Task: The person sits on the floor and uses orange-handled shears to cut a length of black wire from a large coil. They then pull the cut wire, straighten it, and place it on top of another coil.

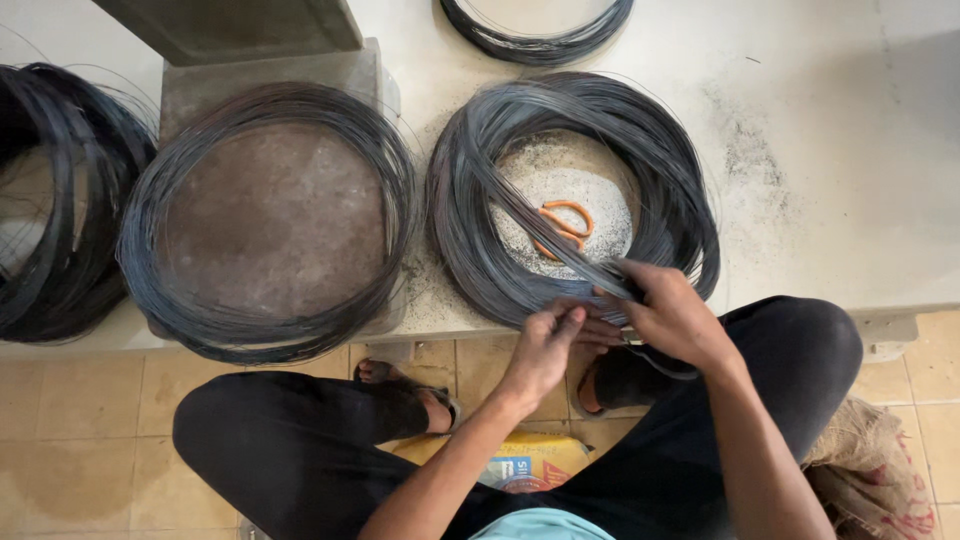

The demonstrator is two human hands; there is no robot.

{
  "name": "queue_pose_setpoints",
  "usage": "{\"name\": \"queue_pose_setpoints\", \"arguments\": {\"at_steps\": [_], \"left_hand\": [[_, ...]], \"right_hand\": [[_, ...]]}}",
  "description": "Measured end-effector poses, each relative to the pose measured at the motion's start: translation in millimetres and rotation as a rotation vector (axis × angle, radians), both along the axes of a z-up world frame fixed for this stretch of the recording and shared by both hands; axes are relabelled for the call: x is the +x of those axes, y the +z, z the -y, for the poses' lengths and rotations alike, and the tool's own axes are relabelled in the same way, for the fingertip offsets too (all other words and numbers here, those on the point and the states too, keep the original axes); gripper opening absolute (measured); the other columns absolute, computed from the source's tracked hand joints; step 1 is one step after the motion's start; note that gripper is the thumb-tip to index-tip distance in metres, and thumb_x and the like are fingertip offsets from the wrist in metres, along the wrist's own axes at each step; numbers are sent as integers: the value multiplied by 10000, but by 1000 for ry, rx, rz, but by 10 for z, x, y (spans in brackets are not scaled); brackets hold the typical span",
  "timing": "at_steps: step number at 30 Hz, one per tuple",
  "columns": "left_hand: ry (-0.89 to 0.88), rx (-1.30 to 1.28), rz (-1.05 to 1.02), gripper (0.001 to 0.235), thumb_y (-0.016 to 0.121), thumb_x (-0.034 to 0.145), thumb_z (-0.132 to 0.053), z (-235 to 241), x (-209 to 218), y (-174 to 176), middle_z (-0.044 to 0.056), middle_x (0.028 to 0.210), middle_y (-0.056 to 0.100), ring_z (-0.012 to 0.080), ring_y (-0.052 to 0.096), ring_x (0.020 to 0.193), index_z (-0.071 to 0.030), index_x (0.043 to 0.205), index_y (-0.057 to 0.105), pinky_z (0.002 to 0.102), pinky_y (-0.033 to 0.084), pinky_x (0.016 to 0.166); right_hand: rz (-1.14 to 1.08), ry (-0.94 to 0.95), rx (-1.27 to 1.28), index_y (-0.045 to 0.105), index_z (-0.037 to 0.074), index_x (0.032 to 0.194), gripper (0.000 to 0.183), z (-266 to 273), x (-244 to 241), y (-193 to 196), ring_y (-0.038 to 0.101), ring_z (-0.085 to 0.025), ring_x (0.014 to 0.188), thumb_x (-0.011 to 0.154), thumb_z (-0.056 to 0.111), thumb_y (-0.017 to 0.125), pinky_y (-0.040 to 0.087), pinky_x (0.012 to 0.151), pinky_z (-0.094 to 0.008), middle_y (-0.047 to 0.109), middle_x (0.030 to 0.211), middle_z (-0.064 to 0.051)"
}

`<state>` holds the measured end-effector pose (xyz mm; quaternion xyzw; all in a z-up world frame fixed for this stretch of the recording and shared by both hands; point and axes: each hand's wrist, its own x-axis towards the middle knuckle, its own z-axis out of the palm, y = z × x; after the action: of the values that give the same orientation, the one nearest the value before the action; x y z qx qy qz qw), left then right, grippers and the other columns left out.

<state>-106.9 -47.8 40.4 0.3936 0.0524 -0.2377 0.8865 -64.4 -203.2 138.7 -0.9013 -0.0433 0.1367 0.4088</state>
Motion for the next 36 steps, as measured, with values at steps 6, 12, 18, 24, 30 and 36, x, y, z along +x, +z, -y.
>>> {"name": "queue_pose_setpoints", "arguments": {"at_steps": [6, 12, 18, 24, 30, 36], "left_hand": [[-148, 800, 27, 419, 554, 962, -451, -212, 283, 594, 137, 1159, 697, 268, 637, 1168, -113, 1174, 683, 420, 474, 989], [-251, 452, 348, 887, 850, 695, -277, -360, 213, 293, 283, 1346, 507, 401, 424, 1341, 69, 1394, 426, 545, 279, 1160], [261, 228, -367, 500, 715, 882, -363, -23, 285, 976, 176, 884, 550, 270, 564, 792, 78, 1031, 535, 443, 533, 501], [383, 115, -290, 216, 529, 1014, -160, -24, 247, 559, 303, 1042, 704, 338, 707, 989, 54, 1020, 557, 457, 535, 887], [384, 170, -301, 240, 499, 1016, -199, -3, 271, 702, 270, 1050, 723, 336, 715, 1001, 22, 1060, 581, 486, 455, 955], [-165, 763, -300, 1156, 399, 820, -848, -262, 145, 552, 318, 1566, 171, 462, 212, 1442, 20, 1533, 126, 701, 215, 1092]], "right_hand": [[-196, 108, -114, 675, -5, 1119, 348, 55, -23, -57, 641, -444, 1048, 813, 154, 634, 494, 875, -570, 715, 1005, -260], [-141, 192, -250, 665, 2, 1143, 378, 49, 30, -51, 683, -408, 1006, 806, 173, 674, 529, 879, -518, 740, 966, -219], [54, 328, -284, 584, -13, 1208, 533, -14, -115, -66, 615, -428, 1109, 756, 216, 747, 485, 958, -526, 668, 1122, -237], [254, -933, 80, 611, -51, 1220, 320, 621, -583, -440, 584, -207, 959, 907, -70, 676, 441, 700, -92, 563, 1088, -153], [-437, -1057, 960, 255, -136, 1461, 1024, 385, -687, -844, 344, -518, 1381, 918, 733, 259, 274, 1150, -554, 324, 1460, -425], [-411, -1196, 1559, 612, 37, 1053, 218, 430, -253, -1306, 711, -212, 925, 985, 240, 651, 585, 903, -385, 674, 884, -21]]}}
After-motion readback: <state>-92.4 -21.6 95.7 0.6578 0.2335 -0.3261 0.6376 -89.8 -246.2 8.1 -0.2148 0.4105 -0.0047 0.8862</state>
